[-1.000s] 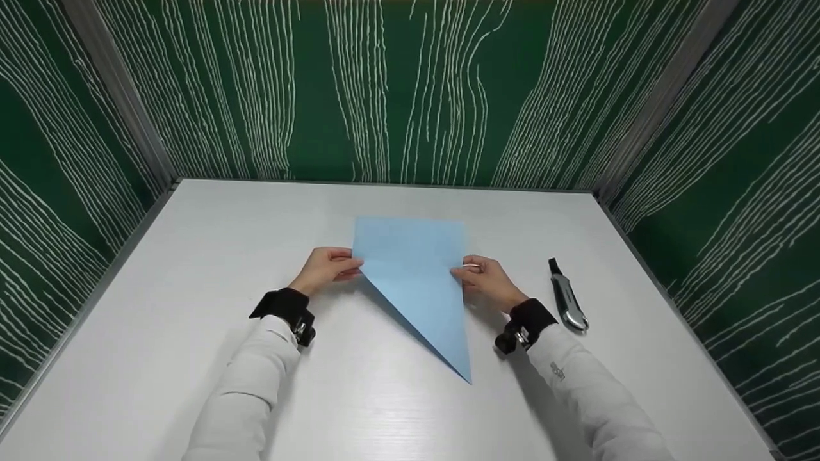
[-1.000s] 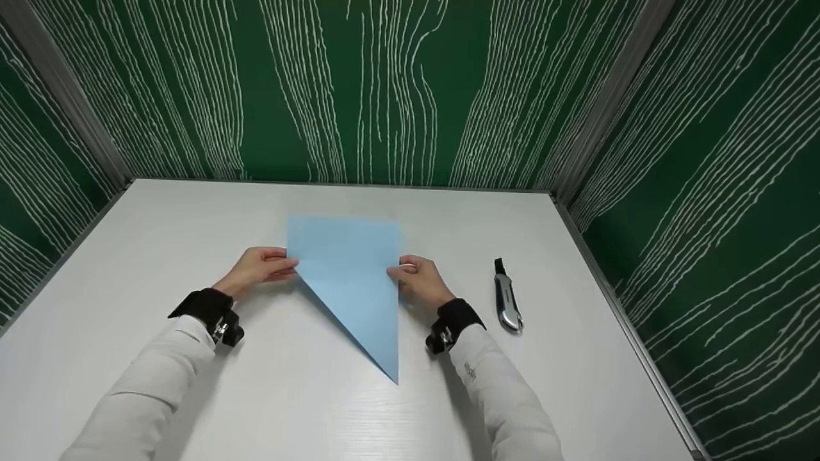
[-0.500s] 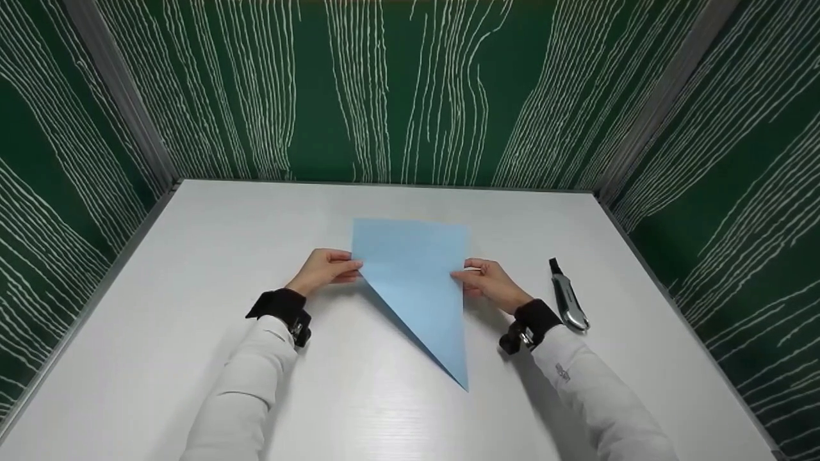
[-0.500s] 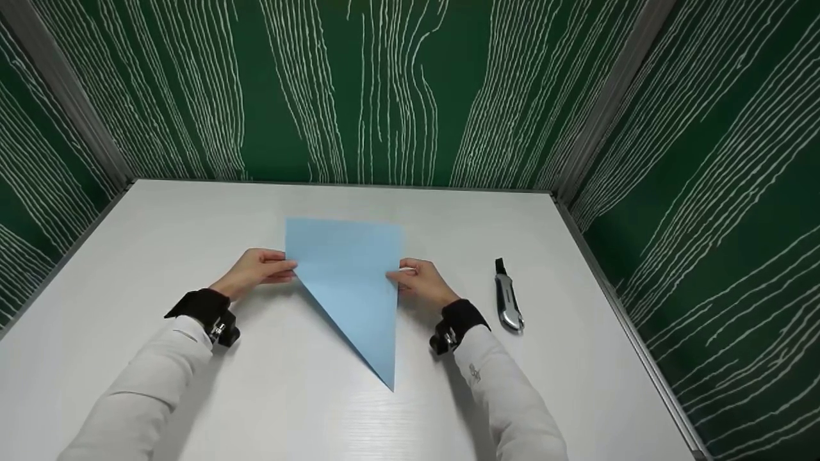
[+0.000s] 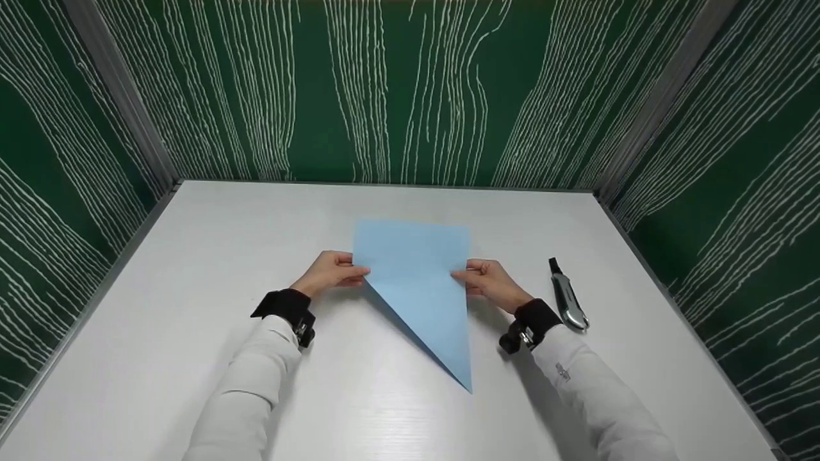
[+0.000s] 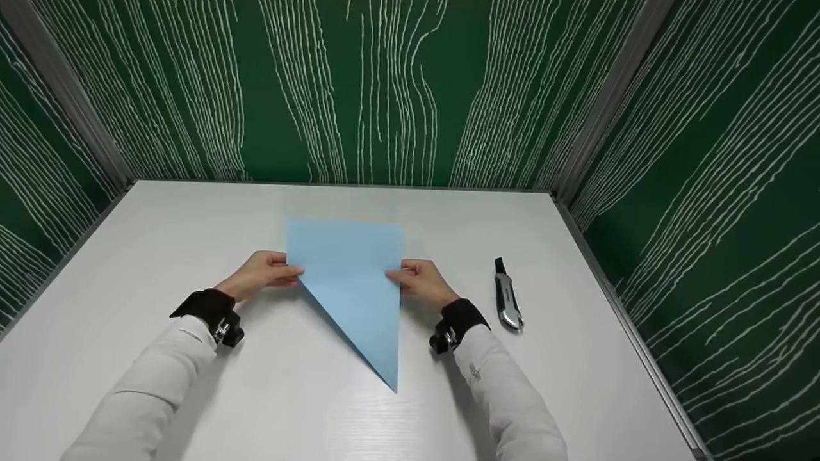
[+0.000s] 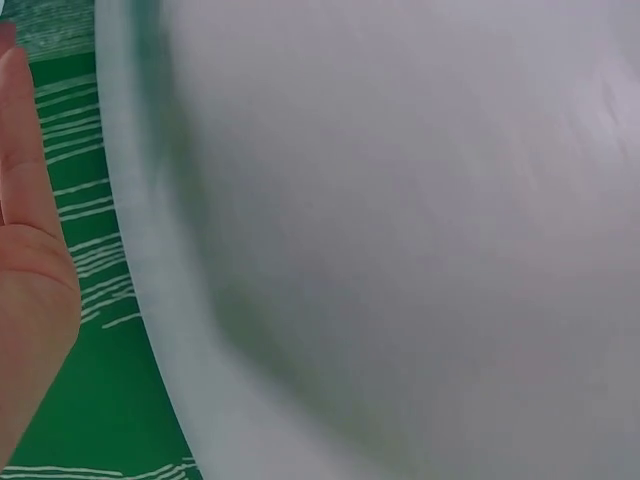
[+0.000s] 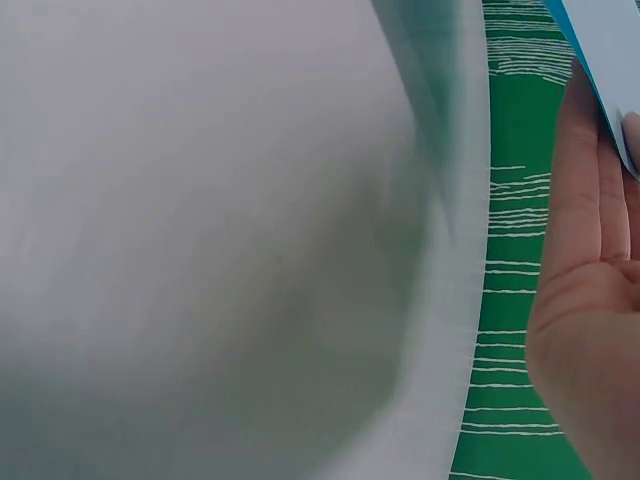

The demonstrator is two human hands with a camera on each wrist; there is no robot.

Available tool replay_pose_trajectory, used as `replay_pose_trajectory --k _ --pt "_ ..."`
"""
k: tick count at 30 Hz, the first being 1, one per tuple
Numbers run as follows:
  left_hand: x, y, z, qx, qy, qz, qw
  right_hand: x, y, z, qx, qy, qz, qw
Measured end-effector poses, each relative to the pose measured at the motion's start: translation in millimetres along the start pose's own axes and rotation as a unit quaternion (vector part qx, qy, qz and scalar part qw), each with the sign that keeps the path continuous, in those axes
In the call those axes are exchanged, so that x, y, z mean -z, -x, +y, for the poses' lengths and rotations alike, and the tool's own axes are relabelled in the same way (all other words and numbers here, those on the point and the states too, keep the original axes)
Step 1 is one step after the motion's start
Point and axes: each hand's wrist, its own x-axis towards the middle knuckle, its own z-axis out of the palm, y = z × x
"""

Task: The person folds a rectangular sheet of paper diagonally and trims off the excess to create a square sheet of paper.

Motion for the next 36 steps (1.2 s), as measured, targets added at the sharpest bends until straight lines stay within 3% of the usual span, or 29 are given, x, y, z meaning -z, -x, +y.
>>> replay_pose_trajectory --k 4,16,24,36 --pt "0.3 0.9 0.6 -0.008 0.004 -0.011 0.9999 2.5 -0.7 0.0 -0.001 0.016 -0.002 1.0" --pt "7.7 2.8 -3.0 -0.013 -0.002 -0.047 0.9988 10.3 1.8 3.1 0.007 -0.004 -0.037 0.999" --pt "10.6 8.3 -6.1 -0.023 -0.043 -0.084 0.9952 13.9 6.9 4.0 0.006 0.023 -0.075 0.997" --pt "8.4 11.6 -5.0 -0.063 -0.063 -0.102 0.9908 9.6 9.4 3.6 0.006 -0.025 -0.058 0.998"
